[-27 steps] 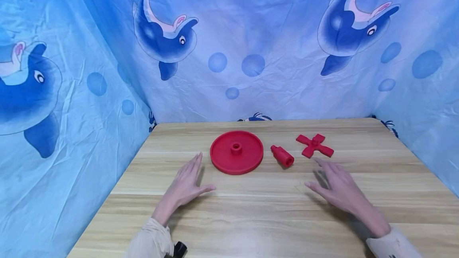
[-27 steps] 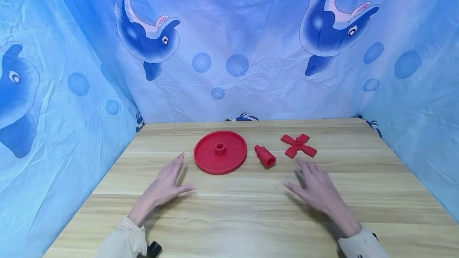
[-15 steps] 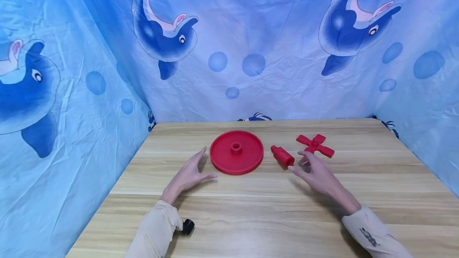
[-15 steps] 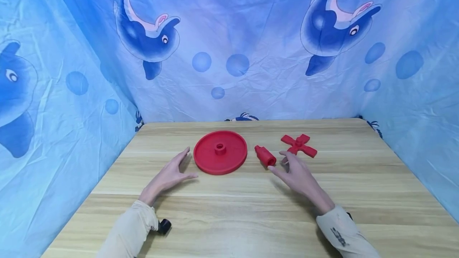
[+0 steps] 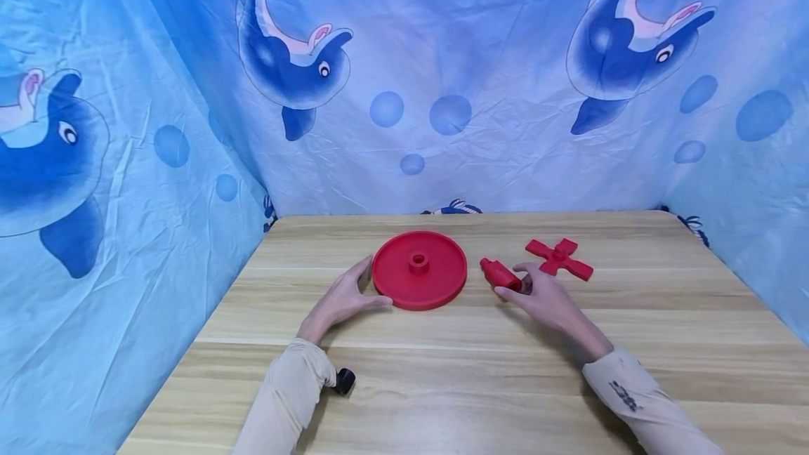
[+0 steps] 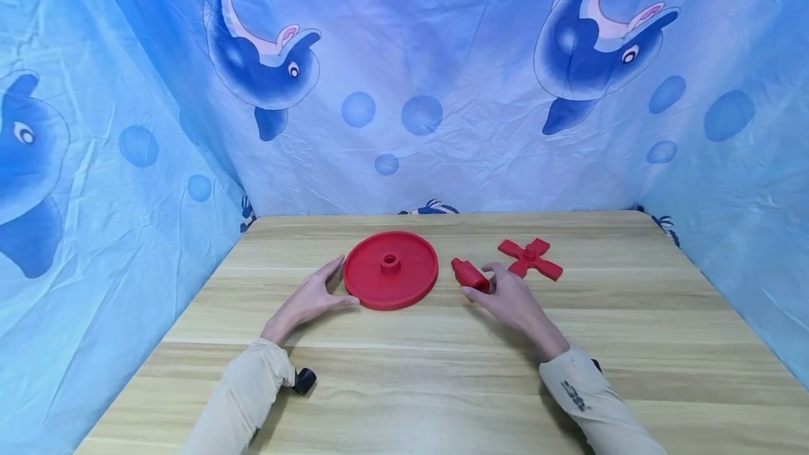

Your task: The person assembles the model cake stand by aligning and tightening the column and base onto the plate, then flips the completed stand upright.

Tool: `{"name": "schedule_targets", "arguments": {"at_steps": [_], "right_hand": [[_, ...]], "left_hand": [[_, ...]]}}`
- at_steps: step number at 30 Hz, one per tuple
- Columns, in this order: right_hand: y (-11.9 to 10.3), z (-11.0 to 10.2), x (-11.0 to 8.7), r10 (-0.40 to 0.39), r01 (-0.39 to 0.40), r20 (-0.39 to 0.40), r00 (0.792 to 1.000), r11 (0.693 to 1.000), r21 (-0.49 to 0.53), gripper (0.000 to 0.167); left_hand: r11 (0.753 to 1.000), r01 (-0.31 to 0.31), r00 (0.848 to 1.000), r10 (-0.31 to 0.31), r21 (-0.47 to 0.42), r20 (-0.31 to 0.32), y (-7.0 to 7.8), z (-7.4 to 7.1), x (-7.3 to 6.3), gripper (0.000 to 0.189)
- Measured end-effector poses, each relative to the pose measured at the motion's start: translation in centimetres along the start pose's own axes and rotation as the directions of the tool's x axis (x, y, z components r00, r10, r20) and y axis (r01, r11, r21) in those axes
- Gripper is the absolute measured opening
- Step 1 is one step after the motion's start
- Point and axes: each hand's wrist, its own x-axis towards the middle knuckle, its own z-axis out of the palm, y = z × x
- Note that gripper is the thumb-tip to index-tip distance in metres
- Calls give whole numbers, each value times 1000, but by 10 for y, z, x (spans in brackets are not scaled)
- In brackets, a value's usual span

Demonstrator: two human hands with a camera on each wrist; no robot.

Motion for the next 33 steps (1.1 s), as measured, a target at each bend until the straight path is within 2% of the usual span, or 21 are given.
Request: {"name": "schedule_targets", "arguments": {"at_steps": [11, 17, 28, 33], "right_hand": [[-1, 5, 4, -61, 61, -28, 998, 998, -14, 62], [-1, 5, 4, -58, 58, -38, 998, 998, -13, 57], [0, -2, 5, -49, 54, -135, 990, 998, 34, 48], [1, -7, 6, -54, 65, -195, 979, 997, 52, 53]], "left_hand": [[1000, 27, 1000, -27, -4, -3, -8, 4, 5, 114], [999, 27, 1000, -27, -19, -3, -8, 3, 4, 110], [999, 21, 1000, -21, -26, 1, -6, 2, 6, 107], [999, 21, 1000, -21, -34, 3, -6, 2, 7, 107]]}}
